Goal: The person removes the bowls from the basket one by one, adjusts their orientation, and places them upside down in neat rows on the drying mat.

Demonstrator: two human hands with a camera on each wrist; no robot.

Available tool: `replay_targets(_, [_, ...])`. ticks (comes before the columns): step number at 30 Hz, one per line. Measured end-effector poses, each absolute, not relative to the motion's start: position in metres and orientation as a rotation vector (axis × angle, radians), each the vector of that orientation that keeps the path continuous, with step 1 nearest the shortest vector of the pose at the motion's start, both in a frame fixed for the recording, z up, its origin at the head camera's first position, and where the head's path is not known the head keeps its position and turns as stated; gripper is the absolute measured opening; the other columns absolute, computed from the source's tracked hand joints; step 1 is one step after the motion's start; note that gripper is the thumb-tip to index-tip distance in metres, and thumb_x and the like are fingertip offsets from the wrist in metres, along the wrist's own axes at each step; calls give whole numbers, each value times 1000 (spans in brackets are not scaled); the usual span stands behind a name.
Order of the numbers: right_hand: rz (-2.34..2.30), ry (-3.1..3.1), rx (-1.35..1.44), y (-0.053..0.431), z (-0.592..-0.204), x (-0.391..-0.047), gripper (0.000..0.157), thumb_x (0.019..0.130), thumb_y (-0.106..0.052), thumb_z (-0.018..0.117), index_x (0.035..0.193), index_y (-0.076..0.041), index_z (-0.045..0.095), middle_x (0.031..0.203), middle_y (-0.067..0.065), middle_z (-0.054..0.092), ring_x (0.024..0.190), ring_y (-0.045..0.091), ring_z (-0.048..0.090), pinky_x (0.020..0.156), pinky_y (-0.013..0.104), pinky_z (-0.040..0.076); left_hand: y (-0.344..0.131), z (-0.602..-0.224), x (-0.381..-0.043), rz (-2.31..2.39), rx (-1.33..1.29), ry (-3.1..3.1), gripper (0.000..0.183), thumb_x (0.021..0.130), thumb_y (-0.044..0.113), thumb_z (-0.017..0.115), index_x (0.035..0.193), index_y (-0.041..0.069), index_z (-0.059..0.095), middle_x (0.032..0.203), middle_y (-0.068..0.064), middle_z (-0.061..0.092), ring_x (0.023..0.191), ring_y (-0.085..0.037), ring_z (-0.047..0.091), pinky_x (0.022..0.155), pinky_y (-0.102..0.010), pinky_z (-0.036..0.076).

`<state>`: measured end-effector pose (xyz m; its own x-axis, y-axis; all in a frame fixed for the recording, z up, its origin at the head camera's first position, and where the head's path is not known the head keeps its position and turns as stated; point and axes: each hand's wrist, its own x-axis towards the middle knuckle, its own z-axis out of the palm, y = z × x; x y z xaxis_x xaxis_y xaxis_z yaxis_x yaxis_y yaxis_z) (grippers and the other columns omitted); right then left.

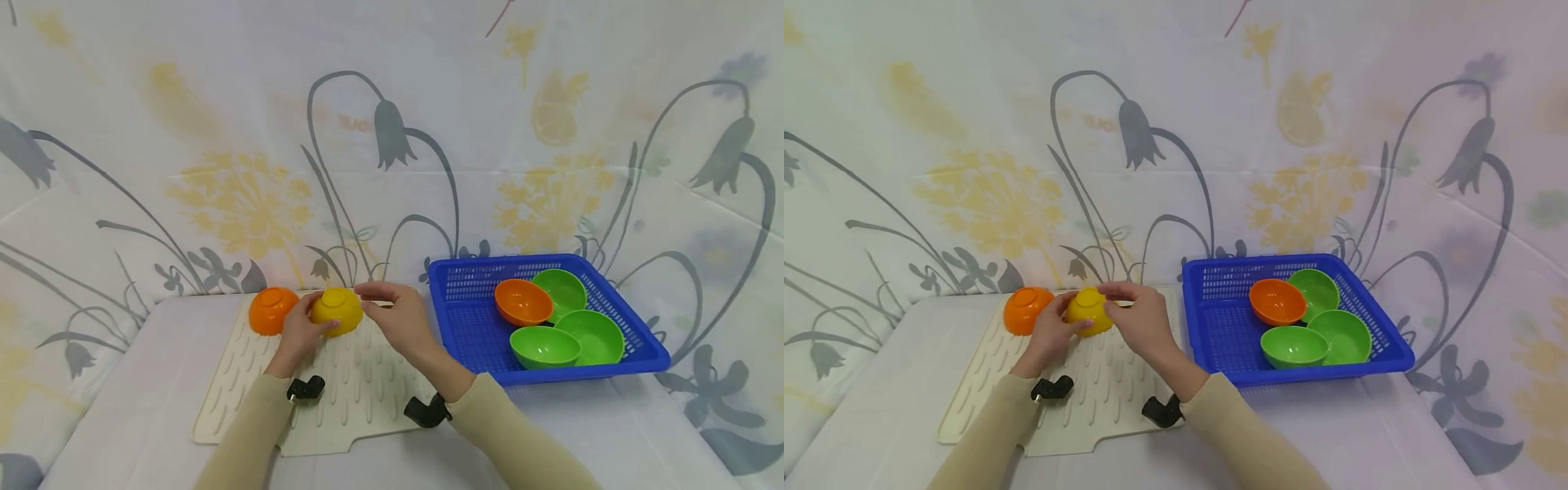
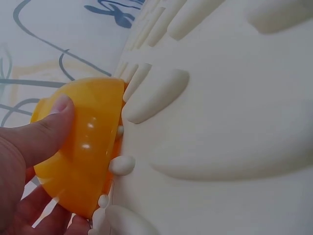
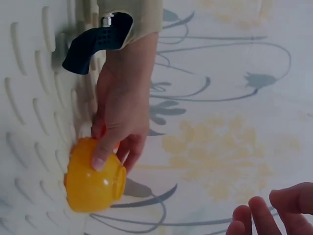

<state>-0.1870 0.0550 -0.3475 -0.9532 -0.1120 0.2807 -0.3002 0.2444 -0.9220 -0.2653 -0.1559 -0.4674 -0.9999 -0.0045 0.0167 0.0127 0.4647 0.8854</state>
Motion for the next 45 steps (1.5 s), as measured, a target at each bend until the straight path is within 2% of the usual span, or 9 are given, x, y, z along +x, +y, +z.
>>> replay_targets(4, [1704, -2401, 414, 78, -339, -180, 22, 93, -3, 67, 113, -9, 75, 110, 4, 73, 105, 20, 66, 90, 36, 55, -154, -466, -266, -1607, 13, -2692, 72, 86, 15, 80, 148, 11, 43, 149, -13, 46, 133, -33, 44, 115, -48, 31])
replay_targets(10, [1785, -2456, 344, 128, -328, -177, 23, 95, -6, 66, 117, -7, 73, 116, 7, 71, 109, 21, 64, 95, 38, 53, -153, -467, -266, -1581, 26, -2715, 72, 85, 15, 80, 147, 10, 43, 149, -14, 46, 134, -34, 43, 115, -49, 31])
replay_targets(17, [1788, -2472, 181, 203, -320, -182, 29, 97, -17, 66, 123, -2, 69, 120, 13, 69, 110, 21, 63, 92, 24, 51, -151, -470, -267, -1564, 20, -2714, 71, 85, 14, 80, 147, 11, 44, 148, -13, 46, 133, -34, 43, 115, -50, 31])
replay_targets(20, [1757, -2509, 156, 238, -316, -184, 36, 99, -22, 63, 127, 0, 64, 120, 7, 69, 113, 19, 60, 89, 19, 51, -151, -471, -267, -1562, 25, -2717, 71, 85, 15, 80, 147, 11, 44, 148, -13, 46, 133, -33, 44, 115, -49, 31])
replay_targets(25, [1742, -2589, 216, 293, -318, -195, 39, 101, -23, 60, 130, 2, 59, 111, -13, 69, 110, 7, 60, 87, 17, 50, -150, -472, -267, -1555, 18, -2728, 72, 85, 15, 81, 147, 11, 44, 148, -13, 46, 134, -33, 43, 115, -49, 30])
replay_targets(29, [1724, -2629, 254, 321, -324, -209, 39, 101, -22, 61, 130, 3, 59, 109, -16, 70, 107, 3, 62, 88, 17, 50, -150, -471, -266, -1560, 23, -2728, 72, 85, 14, 81, 147, 10, 43, 149, -14, 46, 134, -33, 43, 115, -49, 30])
replay_targets(33, [1665, -2748, 261, 338, -332, -222, 43, 100, -24, 62, 132, 5, 58, 116, -5, 71, 108, 8, 63, 89, 19, 51, -150, -469, -265, -1562, 22, -2719, 72, 85, 14, 81, 147, 10, 43, 149, -14, 46, 134, -34, 43, 115, -49, 30])
replay_targets(39, [1541, -3025, 356, 359, -340, -232, 48, 98, -25, 65, 136, 3, 56, 132, 20, 61, 115, 28, 61, 95, 38, 52, -151, -468, -267, -1547, -16, -2714, 72, 85, 13, 81, 146, 8, 44, 149, -16, 45, 135, -35, 43, 115, -49, 30])
replay_targets(45, [1512, -3281, 559, 376, -348, -242, 44, 94, -13, 67, 132, 8, 58, 130, 25, 60, 116, 36, 61, 94, 39, 53, -155, -466, -267, -1547, -1, -2723, 73, 85, 15, 80, 148, 11, 43, 149, -13, 45, 134, -33, 43, 115, -49, 30])
